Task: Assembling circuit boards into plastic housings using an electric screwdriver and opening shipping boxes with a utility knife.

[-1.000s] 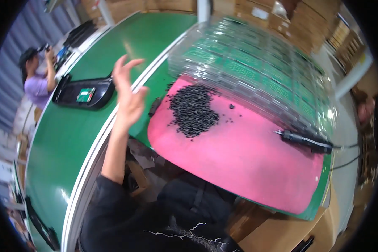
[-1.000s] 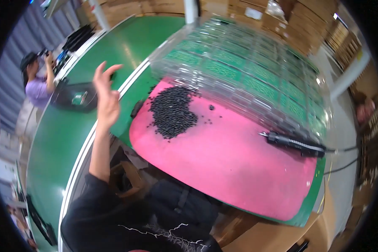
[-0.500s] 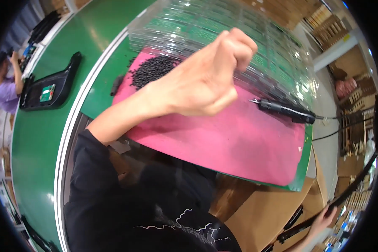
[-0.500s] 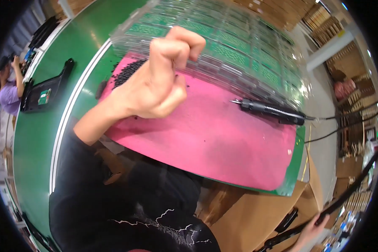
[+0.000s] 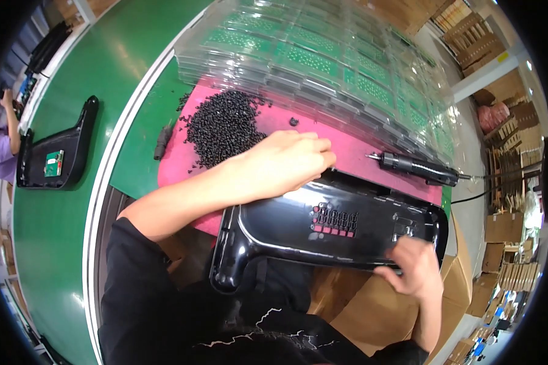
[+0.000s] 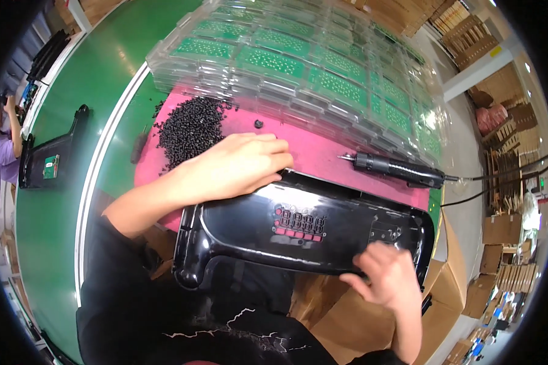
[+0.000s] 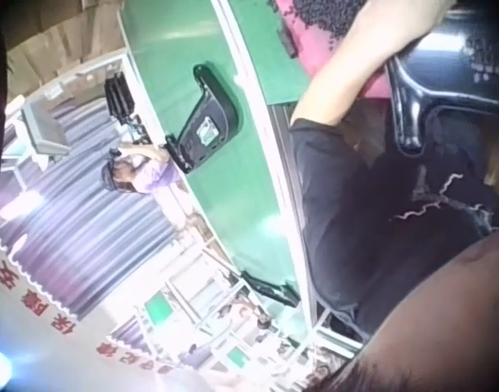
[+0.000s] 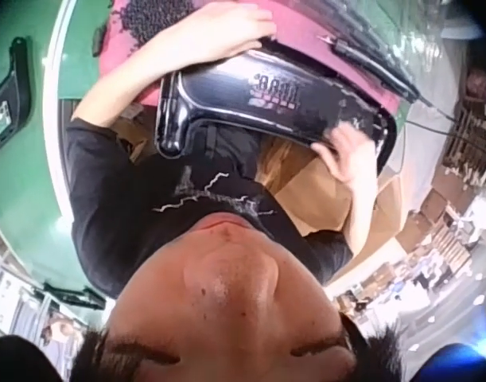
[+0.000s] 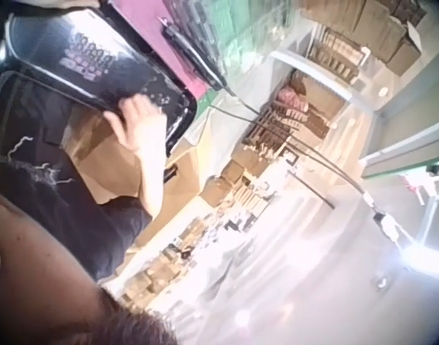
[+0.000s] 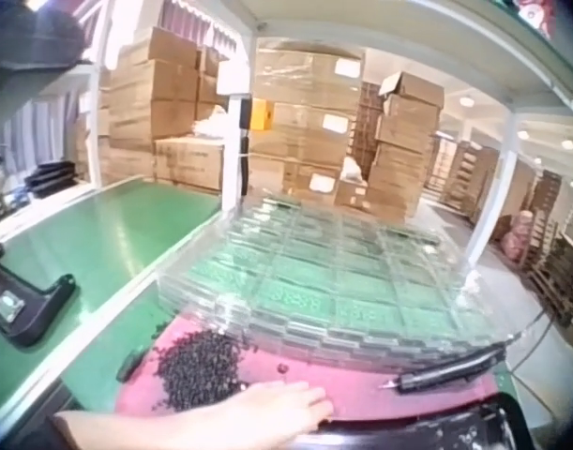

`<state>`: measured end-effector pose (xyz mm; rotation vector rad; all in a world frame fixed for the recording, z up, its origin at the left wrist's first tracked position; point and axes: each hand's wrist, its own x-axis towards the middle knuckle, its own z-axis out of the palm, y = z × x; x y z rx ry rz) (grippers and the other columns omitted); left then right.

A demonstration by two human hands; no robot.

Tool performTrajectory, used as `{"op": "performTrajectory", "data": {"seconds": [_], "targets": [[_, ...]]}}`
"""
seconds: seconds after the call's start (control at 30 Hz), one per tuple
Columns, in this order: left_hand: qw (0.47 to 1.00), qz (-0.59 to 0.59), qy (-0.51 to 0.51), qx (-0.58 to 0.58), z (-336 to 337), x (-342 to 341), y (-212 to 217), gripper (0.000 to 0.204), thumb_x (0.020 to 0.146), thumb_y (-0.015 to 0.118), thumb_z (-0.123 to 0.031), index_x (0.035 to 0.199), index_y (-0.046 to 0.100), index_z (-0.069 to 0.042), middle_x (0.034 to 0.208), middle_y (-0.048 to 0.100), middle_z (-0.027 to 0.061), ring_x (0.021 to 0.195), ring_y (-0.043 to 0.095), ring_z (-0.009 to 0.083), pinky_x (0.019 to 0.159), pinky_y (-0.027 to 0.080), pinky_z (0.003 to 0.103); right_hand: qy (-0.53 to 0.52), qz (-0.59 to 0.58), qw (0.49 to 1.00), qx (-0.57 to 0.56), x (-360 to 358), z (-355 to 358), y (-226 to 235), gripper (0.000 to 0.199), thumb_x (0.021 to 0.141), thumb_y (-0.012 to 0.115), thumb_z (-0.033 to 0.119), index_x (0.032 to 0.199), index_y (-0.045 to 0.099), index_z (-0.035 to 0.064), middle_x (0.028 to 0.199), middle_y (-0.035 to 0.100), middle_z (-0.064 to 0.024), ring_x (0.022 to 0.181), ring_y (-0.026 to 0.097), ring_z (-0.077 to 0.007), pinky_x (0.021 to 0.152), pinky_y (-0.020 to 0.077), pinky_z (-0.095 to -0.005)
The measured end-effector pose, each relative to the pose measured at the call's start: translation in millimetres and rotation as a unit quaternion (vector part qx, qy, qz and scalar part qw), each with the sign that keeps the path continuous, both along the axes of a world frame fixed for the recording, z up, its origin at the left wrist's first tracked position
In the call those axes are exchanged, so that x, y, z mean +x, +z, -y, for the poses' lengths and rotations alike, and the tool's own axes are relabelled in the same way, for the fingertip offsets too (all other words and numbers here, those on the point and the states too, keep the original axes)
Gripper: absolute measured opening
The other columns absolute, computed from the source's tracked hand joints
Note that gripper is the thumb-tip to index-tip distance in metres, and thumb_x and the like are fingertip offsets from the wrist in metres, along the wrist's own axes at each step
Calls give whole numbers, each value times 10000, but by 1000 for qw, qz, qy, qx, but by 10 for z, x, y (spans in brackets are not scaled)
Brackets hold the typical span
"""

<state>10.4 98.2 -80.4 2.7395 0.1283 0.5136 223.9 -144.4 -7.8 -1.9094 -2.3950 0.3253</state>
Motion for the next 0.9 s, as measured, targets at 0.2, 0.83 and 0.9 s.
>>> {"op": "performTrajectory", "data": {"seconds": [0.2,0.83,0.9], "targets": [[999,0,22,34,-111,-7,-31,188,781,664,-212,852,585,-57,848,570,66,849,590,248,698,488,371,-78,39,961,264,521,-1656,66,201,815,619,74,1001,552,33,878,558,-133,827,565,-313,765,459,-383],[998,28,-2,51,-229,27,-116,98,712,600,-150,776,554,-92,769,522,21,762,574,171,634,468,307,-313,311,896,41,2490,-4028,-586,468,831,519,38,1295,460,58,1420,379,-92,1338,342,-294,1057,346,-554],[999,18,-13,45,-237,35,-90,102,727,623,-164,768,567,-90,768,534,28,766,575,183,632,477,314,-283,367,871,160,2515,-3909,-612,479,828,529,46,1301,453,42,1397,396,-75,1325,361,-267,1062,343,-522]]}}
